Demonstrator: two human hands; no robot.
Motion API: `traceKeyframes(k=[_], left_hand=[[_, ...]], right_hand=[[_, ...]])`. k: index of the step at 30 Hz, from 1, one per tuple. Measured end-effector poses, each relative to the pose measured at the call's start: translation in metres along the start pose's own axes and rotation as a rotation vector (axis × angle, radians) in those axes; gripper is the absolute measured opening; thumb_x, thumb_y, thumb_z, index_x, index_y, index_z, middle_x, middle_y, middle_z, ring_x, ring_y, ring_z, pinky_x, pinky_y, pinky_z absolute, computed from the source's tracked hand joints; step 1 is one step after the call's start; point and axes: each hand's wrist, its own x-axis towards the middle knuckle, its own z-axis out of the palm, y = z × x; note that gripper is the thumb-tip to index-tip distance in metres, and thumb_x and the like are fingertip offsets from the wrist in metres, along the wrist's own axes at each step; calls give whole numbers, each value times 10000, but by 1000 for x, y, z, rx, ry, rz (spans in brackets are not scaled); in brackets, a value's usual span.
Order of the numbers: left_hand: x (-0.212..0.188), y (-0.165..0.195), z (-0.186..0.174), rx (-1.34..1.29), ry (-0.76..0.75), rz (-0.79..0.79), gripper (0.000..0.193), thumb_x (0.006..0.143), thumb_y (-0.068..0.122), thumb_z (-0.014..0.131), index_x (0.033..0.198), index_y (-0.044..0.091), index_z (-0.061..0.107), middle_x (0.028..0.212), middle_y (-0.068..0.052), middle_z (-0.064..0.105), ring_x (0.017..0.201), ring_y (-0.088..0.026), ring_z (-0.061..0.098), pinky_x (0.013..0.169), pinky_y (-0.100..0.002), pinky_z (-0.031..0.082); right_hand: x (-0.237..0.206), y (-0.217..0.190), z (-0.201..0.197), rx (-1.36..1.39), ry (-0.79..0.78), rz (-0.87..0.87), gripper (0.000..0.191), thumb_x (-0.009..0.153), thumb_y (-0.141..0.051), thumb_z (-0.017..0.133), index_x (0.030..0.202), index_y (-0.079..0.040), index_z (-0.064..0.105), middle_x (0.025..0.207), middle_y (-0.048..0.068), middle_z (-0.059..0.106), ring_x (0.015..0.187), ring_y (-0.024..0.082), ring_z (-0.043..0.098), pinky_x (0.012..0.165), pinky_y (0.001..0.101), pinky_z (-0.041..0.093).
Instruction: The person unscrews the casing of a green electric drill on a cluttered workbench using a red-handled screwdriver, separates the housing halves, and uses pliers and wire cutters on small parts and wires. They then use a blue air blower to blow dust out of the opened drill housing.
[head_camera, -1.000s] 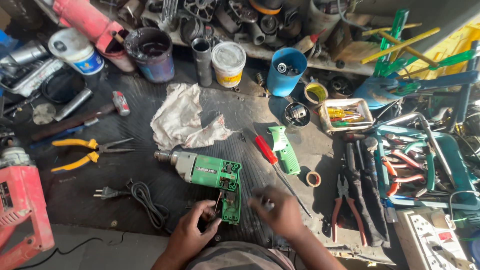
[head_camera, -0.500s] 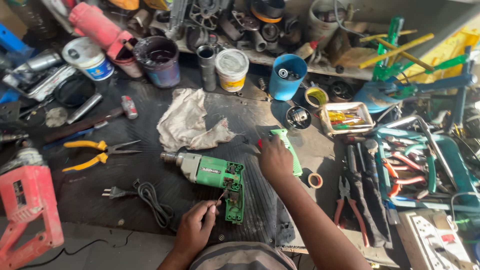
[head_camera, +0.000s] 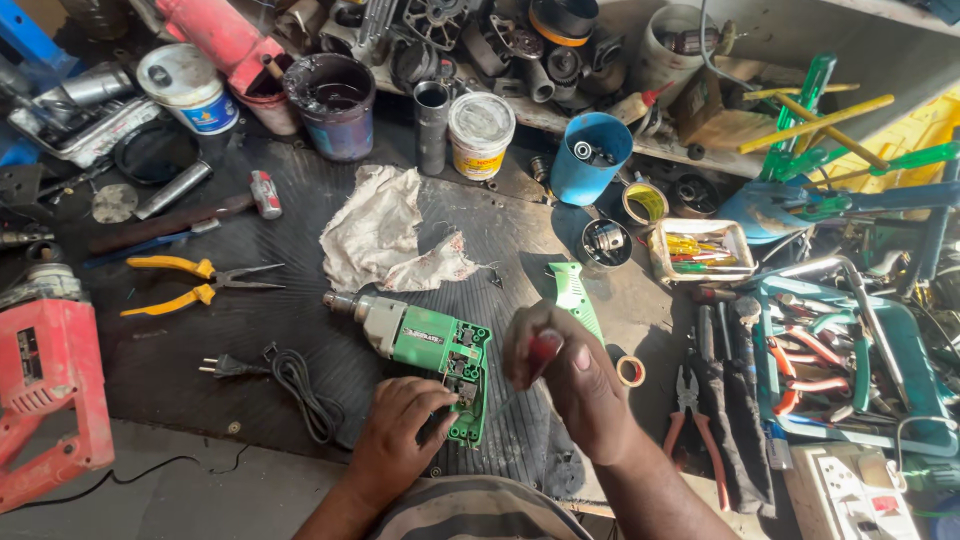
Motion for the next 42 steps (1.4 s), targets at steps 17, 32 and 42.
traceKeyframes(k=[17, 32, 42], left_hand=[[33, -21, 0, -70, -312, -21, 99, 845, 122, 737, 876, 57, 669, 912, -118, 695, 865, -311, 695, 713, -420, 552], [30, -11, -6, -84, -420, -126, 220, 881, 130, 671, 1076, 33, 641, 997, -171, 713, 932, -392, 695, 780, -464, 547], [27, 19, -15, -196, -465, -305, 223, 823, 226, 791, 970, 72, 726, 889, -132, 762, 884, -310, 764, 685, -407, 596]], right_hand=[[25, -15, 37, -119, -180, 71, 609, 1132, -550, 345, 986, 0, 561, 869, 47, 521, 760, 132, 480, 710, 290, 409], [-2, -20, 60, -381, -20, -183, 559, 1189, -472, 340, 1081, 54, 495, 1004, 150, 472, 939, 268, 506, 870, 393, 437], [12, 12, 9, -33, -596, -60, 667, 924, -633, 605, 961, 30, 656, 870, 47, 605, 823, 152, 609, 752, 310, 485]])
